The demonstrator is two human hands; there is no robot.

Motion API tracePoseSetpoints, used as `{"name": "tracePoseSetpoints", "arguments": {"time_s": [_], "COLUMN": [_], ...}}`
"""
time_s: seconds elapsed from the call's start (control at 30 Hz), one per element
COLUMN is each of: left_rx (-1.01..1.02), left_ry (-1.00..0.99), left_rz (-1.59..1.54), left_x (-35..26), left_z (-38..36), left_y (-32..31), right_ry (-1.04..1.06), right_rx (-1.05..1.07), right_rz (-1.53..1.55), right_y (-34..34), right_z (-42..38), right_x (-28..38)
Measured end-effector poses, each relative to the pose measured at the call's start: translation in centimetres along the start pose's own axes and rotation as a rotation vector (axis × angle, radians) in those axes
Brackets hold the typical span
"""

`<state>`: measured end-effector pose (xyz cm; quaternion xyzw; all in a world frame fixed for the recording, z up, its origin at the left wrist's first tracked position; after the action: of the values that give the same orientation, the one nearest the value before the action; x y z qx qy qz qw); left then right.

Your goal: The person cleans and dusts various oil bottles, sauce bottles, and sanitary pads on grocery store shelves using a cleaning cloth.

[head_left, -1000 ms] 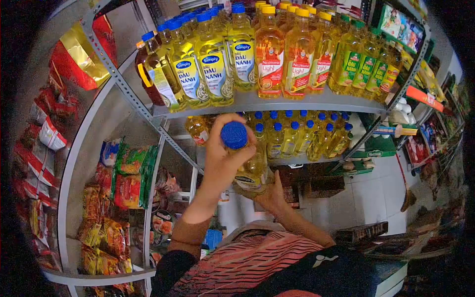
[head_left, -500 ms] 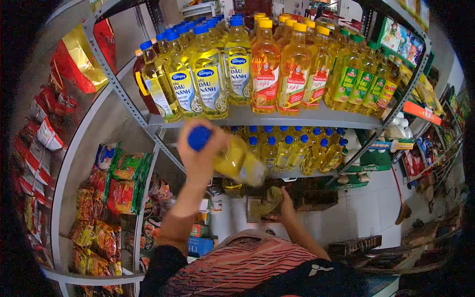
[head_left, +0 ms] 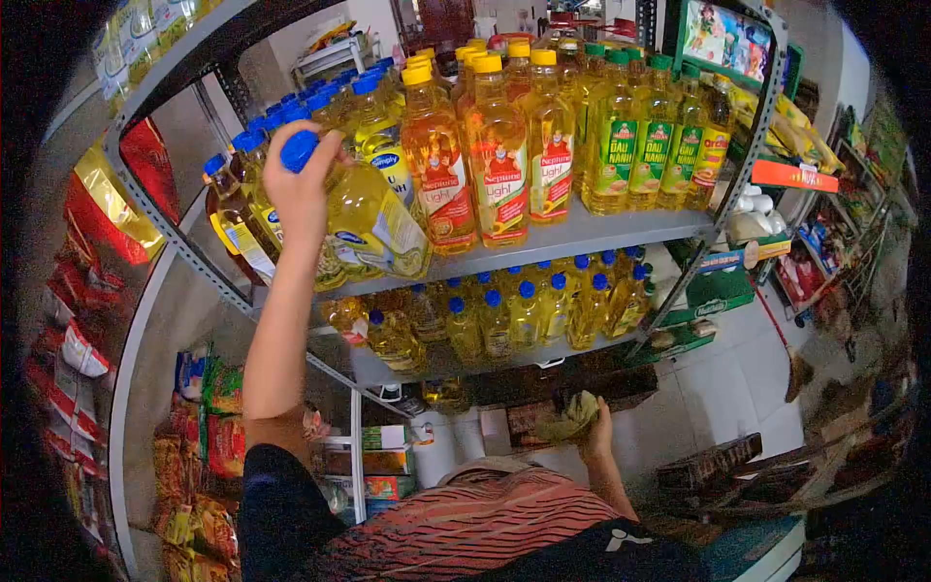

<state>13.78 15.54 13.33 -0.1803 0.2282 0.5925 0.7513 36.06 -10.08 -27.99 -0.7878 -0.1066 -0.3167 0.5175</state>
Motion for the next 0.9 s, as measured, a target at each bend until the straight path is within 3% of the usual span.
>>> {"name": "tracePoseSetpoints", "arguments": {"time_s": [0.23, 0.33, 0.43, 0.5, 0.57, 0.63, 0.77, 0.87, 0.9], "left_rx": [-0.027, -0.036, -0.049, -0.090, -0.132, -0.146, -0.168, -0.180, -0.184], "left_ry": [0.185, 0.121, 0.182, 0.162, -0.103, -0.065, -0.057, -0.034, -0.046], "left_rz": [0.045, 0.102, 0.120, 0.163, 0.528, 0.394, 0.484, 0.509, 0.538], "left_x": [3.7, 4.8, 6.6, 7.5, 7.4, 7.8, 8.3, 7.6, 7.2], "left_z": [3.2, 4.1, 5.0, 5.6, 6.3, 6.4, 6.3, 5.9, 5.7], "left_y": [-0.9, -0.9, -1.4, -1.7, -1.8, -2.0, -1.8, -2.3, -2.5], "right_ry": [-0.063, -0.083, -0.189, -0.124, -0.048, -0.193, -0.348, -0.024, -0.200], "right_rx": [-0.112, -0.053, -0.108, -0.036, 0.040, -0.078, -0.110, 0.149, 0.144], "right_rz": [-0.056, -0.049, -0.048, -0.195, -0.337, -0.169, -0.328, -0.614, -0.516], "right_y": [-2.0, -1.7, -0.1, 2.8, 2.1, -2.3, 0.6, 2.9, 0.4], "right_z": [0.0, 1.5, 2.8, 4.4, 4.4, 2.7, 3.7, 5.6, 4.7], "right_x": [0.4, -0.9, -2.7, -5.0, -4.7, -3.4, -6.0, -8.5, -7.4]}}
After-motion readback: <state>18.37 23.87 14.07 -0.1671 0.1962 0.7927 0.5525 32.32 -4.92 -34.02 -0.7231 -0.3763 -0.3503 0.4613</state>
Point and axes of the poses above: each hand's wrist, its own z-axis towards the middle knuckle, its own y-axis out of the back of the hand, x = y × z, the point moved 4 cm from there along z, towards the middle knuckle, and after that the axes turned 7 degrees about x, right-handed, at the moved point
